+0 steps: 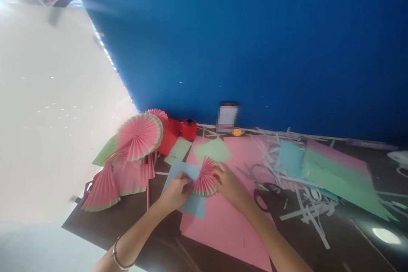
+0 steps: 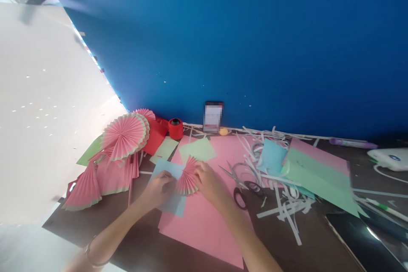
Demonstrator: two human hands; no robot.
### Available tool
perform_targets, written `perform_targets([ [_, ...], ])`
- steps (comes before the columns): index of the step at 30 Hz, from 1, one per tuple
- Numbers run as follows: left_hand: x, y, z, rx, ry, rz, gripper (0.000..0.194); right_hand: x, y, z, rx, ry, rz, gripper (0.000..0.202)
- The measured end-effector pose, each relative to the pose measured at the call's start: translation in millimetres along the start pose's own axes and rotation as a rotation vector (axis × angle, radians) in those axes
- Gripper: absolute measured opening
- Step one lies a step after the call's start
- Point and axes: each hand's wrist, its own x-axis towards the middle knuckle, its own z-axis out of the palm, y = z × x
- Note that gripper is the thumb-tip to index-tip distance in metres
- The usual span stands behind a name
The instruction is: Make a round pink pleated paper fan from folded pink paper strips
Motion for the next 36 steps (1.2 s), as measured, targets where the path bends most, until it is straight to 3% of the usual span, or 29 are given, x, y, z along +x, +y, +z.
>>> perform_targets([
  [5, -0.7, 5.0, 8.5, 0.046, 0.019, -0.020, 0.018, -2.3, 2.0, -5.1, 0.036, -0.023, -0.086, 0.021],
  [10, 3.3, 4.7, -6.5, 0.347, -0.039, -0.009, 0.026, -4.7, 2.8, -9.5, 0.008, -0.015, -0.111, 0.022],
  [13, 10.4, -2.8, -22.5, 0.546, -0.143, 0.076, 0.035, -7.3, 0.7, -11.0, 0.020, -0.030, -0.122, 0.023],
  [17, 24.6, -15.9, -35.9, 0.503, -0.277, 0.280, 0.042, -10.4, -3.7, -12.2, 0.048, -0.075, -0.110, 0.025],
  [22, 48.5, -21.4, -38.6, 0.667, -0.246, 0.390, 0.030, -9.9, -11.1, -15.6, 0.079, -0.091, -0.177, 0.026],
  [26, 64.7, -18.4, -39.3, 0.616, -0.280, 0.548, 0.033, -10.2, -13.0, -16.0, 0.061, -0.088, -0.205, 0.024],
  [31, 76.6, -16.5, -39.2, 0.543, -0.308, 0.578, 0.038, -12.8, -8.8, -13.2, 0.017, -0.049, -0.226, 0.025],
  [36, 88.5, -11.3, -39.2, 0.481, -0.300, 0.773, 0.034, -13.9, -4.9, -10.7, -0.009, -0.050, -0.249, 0.026],
])
